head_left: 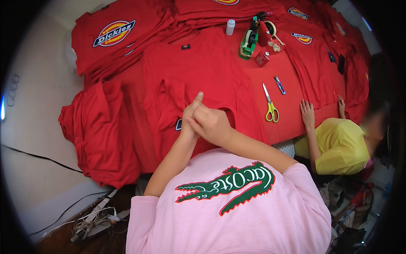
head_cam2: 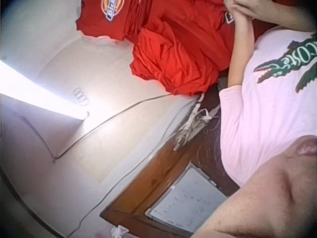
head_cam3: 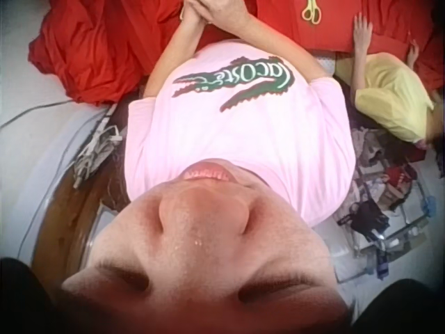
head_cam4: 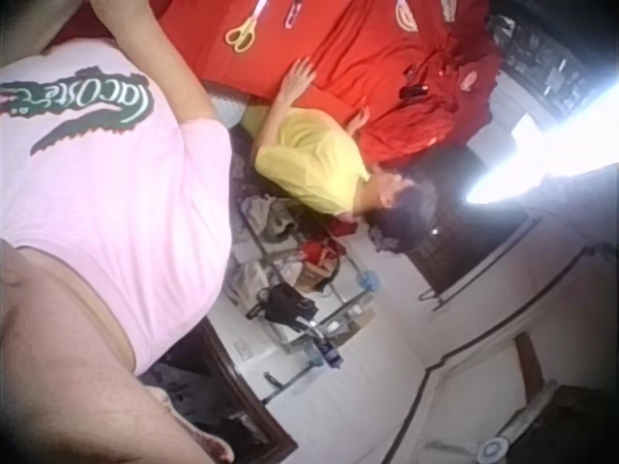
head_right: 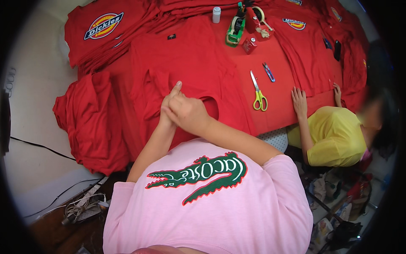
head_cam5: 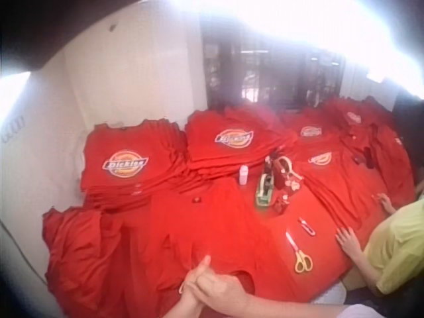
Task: The person inspects and organizes red shirts by picking them up from a table, checking the collars and labels, and smoothing them out. The person uses shears to trim a small thread from a garment and handles small plastic tags.
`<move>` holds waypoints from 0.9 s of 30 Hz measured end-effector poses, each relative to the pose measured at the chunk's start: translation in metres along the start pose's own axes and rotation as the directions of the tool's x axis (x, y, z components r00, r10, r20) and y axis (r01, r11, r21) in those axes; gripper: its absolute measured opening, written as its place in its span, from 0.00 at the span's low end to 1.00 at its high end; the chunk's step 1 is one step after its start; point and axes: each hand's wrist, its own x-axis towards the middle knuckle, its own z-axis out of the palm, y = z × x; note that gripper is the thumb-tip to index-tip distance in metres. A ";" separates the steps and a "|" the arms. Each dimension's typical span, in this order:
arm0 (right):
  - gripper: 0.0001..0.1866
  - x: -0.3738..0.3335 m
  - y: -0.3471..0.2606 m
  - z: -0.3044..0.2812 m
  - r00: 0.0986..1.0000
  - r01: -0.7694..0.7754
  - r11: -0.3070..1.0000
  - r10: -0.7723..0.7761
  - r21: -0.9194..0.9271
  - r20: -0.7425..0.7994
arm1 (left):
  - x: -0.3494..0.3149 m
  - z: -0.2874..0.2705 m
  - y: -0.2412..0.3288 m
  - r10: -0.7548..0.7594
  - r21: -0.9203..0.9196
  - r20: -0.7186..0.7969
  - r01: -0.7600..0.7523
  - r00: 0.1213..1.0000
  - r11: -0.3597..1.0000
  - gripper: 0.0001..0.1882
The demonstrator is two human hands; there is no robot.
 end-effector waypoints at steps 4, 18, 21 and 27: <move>0.14 0.001 0.057 0.002 0.980 -0.195 0.965 0.201 -0.177 0.013 | -0.012 0.023 -0.024 0.122 0.102 -0.213 -0.102 0.969 0.990 0.20; 0.15 -0.009 0.001 0.003 0.969 0.235 0.966 -0.242 -0.108 -0.048 | -0.019 -0.021 -0.049 0.010 -0.072 -0.091 -0.017 0.996 0.997 0.15; 0.15 -0.016 0.030 0.014 0.998 0.061 0.993 -0.058 -0.103 0.037 | -0.021 -0.005 -0.047 -0.022 0.091 -0.235 0.044 0.972 0.995 0.14; 0.18 -0.008 0.002 0.009 0.971 0.232 0.899 -0.194 -0.371 0.138 | -0.013 -0.047 -0.063 0.061 -0.209 0.248 -0.008 0.967 0.978 0.17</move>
